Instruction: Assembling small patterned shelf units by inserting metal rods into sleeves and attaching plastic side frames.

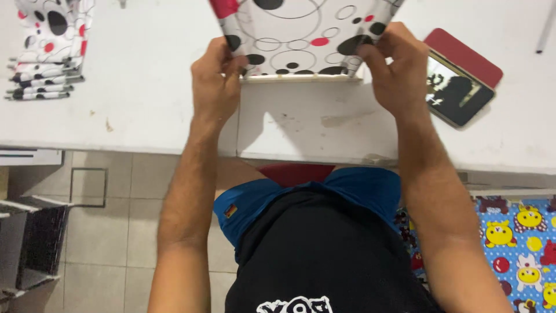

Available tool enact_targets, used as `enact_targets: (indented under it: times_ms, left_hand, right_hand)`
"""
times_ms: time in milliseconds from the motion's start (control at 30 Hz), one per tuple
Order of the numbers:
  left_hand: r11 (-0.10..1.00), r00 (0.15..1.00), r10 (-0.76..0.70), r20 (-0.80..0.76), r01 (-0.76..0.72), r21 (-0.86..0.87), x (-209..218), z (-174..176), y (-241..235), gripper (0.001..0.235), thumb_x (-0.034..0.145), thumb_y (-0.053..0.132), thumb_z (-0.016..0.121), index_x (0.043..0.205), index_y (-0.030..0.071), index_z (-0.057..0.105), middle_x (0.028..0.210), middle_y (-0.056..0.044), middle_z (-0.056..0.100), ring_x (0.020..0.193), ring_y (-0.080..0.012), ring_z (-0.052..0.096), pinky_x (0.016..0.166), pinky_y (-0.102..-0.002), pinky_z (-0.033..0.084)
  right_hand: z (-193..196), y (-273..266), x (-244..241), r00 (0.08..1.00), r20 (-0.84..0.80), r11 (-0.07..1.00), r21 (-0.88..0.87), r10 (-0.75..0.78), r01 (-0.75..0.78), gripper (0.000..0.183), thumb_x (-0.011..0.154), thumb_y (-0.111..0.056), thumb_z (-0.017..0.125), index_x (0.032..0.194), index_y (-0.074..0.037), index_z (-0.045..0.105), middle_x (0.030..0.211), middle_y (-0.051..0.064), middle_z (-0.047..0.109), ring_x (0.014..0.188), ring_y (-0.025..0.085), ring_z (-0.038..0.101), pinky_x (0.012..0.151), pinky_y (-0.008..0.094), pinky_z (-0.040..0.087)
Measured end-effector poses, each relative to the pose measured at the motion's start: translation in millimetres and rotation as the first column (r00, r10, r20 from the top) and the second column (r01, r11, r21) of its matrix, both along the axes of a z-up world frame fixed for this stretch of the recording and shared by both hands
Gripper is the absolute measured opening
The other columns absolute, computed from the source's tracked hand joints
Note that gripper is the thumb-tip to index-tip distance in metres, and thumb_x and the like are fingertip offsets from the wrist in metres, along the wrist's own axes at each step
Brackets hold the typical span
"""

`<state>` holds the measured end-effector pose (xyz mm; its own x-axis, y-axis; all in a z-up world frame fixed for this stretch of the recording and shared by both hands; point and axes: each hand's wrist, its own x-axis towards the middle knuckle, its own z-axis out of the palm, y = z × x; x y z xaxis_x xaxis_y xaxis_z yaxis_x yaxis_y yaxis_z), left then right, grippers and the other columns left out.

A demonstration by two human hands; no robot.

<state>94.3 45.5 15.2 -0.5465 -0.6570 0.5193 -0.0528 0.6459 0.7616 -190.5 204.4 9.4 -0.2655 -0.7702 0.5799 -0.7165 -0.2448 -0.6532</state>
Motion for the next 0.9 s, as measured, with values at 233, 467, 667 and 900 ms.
enact_targets:
  times_ms: [233,467,667,900]
  left_hand:
    - [0.980,0.995,0.092,0.032,-0.085,-0.182,44.8,56.3,-43.9,0.010,0.116,-0.005,0.050,0.122,-0.002,0.058,0.090,-0.010,0.058,0.083,-0.0266,0.064,0.080,-0.043,0.058]
    - [0.952,0.776,0.126,0.619,0.080,-0.294,70.1,98.9,-112.1,0.016,0.112,-0.019,0.065,0.105,-0.006,0.060,0.093,-0.006,0.059,0.087,-0.0245,0.054,0.074,-0.042,0.038]
    - [0.998,0.578,0.016,0.816,-0.054,0.019,9.3,58.9,-141.9,0.031,0.113,0.009,0.053,0.139,0.006,0.069,0.120,-0.012,0.065,0.093,-0.0328,0.061,0.067,-0.043,0.050]
    - [0.997,0.521,0.057,0.852,-0.069,-0.025,-12.9,31.5,-145.0,0.033,0.109,0.006,0.053,0.138,0.007,0.070,0.124,-0.016,0.062,0.102,-0.0381,0.063,0.073,-0.053,0.051]
  right_hand:
    - [44.1,22.5,58.4,0.934,0.302,0.956,0.158,0.189,-0.245,0.020,0.105,-0.014,0.061,0.113,0.001,0.051,0.104,0.017,0.052,0.095,0.031,0.059,0.077,0.037,0.053]
    - [-6.6,59.7,97.4,0.599,0.790,0.787,0.286,0.130,-0.547,0.045,0.091,-0.013,0.070,0.126,-0.002,0.042,0.117,0.013,0.076,0.089,0.014,0.070,0.075,0.026,0.057]
    - [11.3,88.8,68.7,0.769,0.458,0.500,0.586,0.445,-0.638,0.066,0.089,-0.035,0.072,0.146,-0.009,0.051,0.120,0.004,0.077,0.084,0.010,0.076,0.074,0.025,0.061]
    - [8.8,93.3,-131.3,0.961,0.255,0.830,0.510,0.102,-0.224,0.032,0.094,-0.008,0.070,0.125,0.002,0.069,0.102,0.011,0.077,0.076,0.016,0.075,0.065,0.027,0.066]
